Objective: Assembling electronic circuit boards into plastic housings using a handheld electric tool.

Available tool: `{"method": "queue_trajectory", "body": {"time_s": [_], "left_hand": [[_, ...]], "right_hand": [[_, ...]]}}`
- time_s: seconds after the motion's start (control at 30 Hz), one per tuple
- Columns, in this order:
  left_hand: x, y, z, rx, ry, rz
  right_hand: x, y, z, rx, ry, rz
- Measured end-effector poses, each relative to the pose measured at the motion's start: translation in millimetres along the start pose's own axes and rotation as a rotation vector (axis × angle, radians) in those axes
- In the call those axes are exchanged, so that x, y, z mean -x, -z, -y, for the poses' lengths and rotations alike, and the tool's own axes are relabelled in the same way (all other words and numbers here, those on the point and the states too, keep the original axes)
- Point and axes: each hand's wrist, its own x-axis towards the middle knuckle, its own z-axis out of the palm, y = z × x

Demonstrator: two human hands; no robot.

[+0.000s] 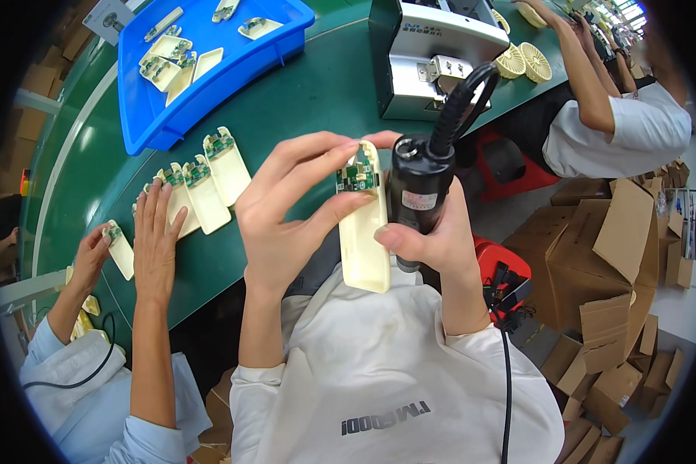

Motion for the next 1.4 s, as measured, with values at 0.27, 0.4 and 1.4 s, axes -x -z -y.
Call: {"method": "queue_trajectory", "body": {"time_s": [0.27,0.4,1.4], "left_hand": [[-15.6,5.2,-24.4,-0.201,-0.229,0.034],[-14.9,6.8,-25.0,-0.221,-0.231,0.049],[-33.8,5.8,-44.8,-0.17,-0.125,0.012]], "right_hand": [[9.3,12.1,5.5,0.037,-0.05,0.055],[6.3,9.0,4.1,0.059,-0.032,0.017],[12.4,11.9,-2.7,-0.225,-0.144,0.02]]}}
